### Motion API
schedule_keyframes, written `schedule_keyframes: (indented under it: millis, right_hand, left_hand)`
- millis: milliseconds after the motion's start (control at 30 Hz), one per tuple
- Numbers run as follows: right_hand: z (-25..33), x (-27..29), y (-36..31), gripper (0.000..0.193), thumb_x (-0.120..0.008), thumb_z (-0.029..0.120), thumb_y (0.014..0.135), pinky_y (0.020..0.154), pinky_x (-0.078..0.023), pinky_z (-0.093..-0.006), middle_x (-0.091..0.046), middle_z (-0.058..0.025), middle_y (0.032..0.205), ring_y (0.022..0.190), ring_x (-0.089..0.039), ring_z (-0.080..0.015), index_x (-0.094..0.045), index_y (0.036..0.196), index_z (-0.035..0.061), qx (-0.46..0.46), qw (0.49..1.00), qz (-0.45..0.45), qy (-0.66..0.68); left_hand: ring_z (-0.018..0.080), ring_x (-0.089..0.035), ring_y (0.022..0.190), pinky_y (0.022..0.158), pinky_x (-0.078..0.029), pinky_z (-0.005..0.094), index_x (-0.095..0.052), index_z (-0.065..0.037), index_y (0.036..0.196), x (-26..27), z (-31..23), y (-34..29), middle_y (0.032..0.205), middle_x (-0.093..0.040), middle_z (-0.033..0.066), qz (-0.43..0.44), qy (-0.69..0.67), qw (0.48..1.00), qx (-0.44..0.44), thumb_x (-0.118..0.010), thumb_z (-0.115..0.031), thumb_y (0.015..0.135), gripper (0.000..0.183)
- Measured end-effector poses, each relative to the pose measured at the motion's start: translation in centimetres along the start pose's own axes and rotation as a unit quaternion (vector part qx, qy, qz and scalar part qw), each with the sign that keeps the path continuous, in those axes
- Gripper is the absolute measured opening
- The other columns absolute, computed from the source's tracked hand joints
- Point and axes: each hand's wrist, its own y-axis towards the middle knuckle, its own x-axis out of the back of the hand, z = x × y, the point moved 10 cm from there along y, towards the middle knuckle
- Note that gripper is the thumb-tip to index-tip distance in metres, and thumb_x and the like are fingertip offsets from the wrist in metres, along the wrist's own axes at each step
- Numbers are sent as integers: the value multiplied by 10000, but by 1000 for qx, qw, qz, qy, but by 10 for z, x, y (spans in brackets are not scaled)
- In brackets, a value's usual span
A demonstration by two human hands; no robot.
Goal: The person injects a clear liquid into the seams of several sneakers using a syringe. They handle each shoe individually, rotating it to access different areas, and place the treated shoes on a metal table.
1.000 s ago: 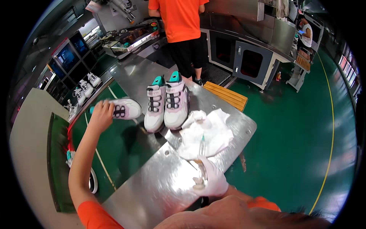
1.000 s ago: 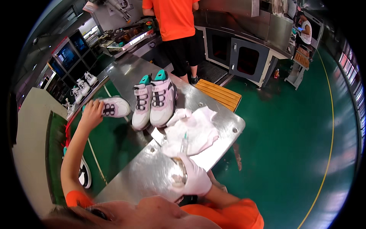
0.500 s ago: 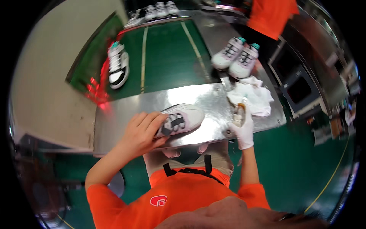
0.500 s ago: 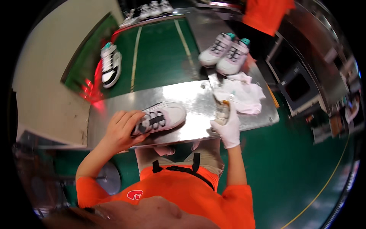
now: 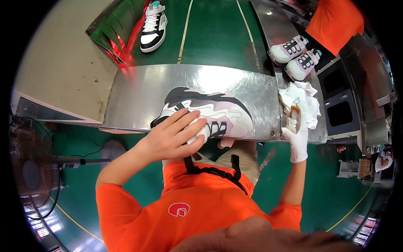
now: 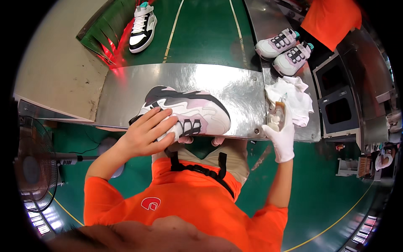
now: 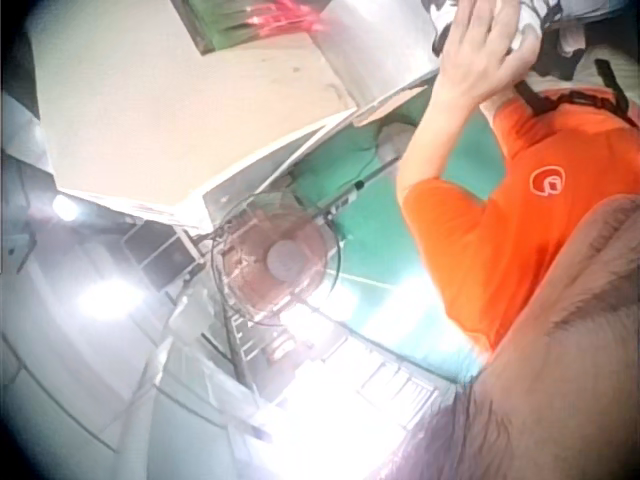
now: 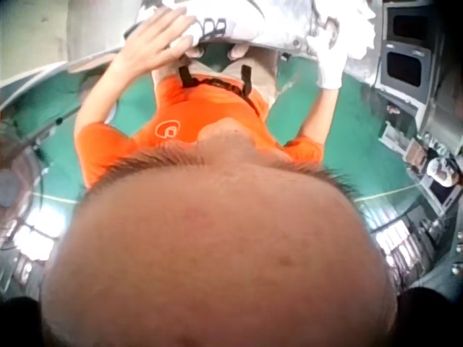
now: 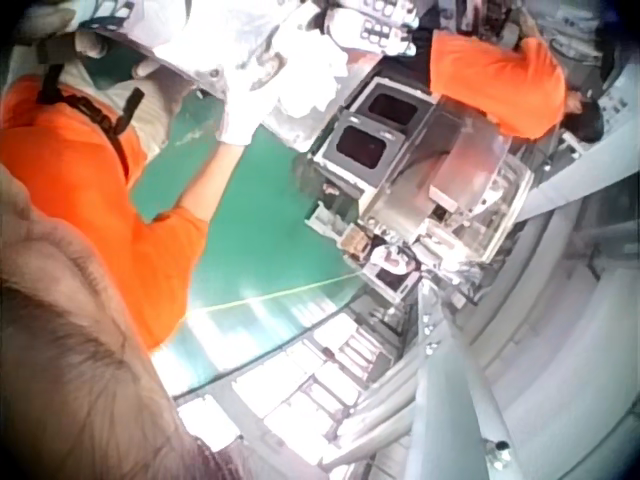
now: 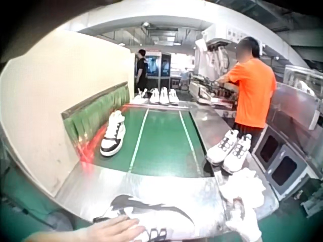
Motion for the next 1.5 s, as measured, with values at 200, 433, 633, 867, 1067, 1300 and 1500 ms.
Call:
schedule_keyframes:
  millis: [200,433,633,867,1067,1300,1500]
  right_hand:
    - [-4,-4,-6,879,-705,-14,655,861,-483,-264,-547,-67,1275,1051,-556,-155,-372,1467,43,-65,991,70,-89]
    - [7,-4,-4,913,-670,75,622,718,-457,-205,-553,-68,1182,845,-543,-94,-349,1475,7,-77,994,77,-13]
    - [14,-12,-5,851,-693,105,660,765,-469,-237,-548,-82,1213,874,-547,-117,-385,1444,-21,-115,988,99,6]
    - [22,-25,-19,830,-720,352,754,743,-458,-281,-540,-192,1198,911,-561,-230,-414,1406,-59,-65,958,223,171]
    - [37,-68,-20,778,-647,417,806,694,-457,-285,-563,-186,1099,819,-548,-201,-416,1363,-74,-64,854,310,413]
    - [25,-128,-7,749,-561,493,866,638,-455,-289,-591,-179,984,711,-532,-166,-418,1313,-92,-125,828,349,422]
    - [0,-126,-3,816,-562,552,834,606,-456,-308,-602,-182,856,673,-552,-184,-425,1276,-121,-154,852,324,382]
  left_hand:
    - [261,-625,1119,1023,-461,454,-488,-154,1033,-8,-2,-27,1258,-603,66,-9,2,1000,-15,-678,-198,844,271]
    - [225,-624,1154,1047,-456,483,-476,-179,1071,3,15,-25,1249,-634,24,21,-55,998,30,-741,-184,828,360]
    - [235,-637,1119,1024,-478,468,-497,-202,1053,2,25,-17,1211,-643,-7,28,-64,996,57,-739,-178,808,345]
    - [286,-642,1093,966,-517,442,-541,-219,1031,5,37,-7,1198,-644,2,37,-100,991,84,-730,-143,792,314]
    - [297,-646,1083,941,-532,431,-556,-214,1029,6,45,-2,1197,-645,11,33,-125,987,94,-725,-126,787,309]
    - [300,-658,1056,908,-550,429,-563,-212,1030,4,53,2,1179,-648,9,27,-141,984,105,-737,-126,777,319]
    - [300,-659,1053,899,-559,433,-580,-213,1008,5,55,2,1166,-651,9,29,-144,983,113,-752,-123,757,318]
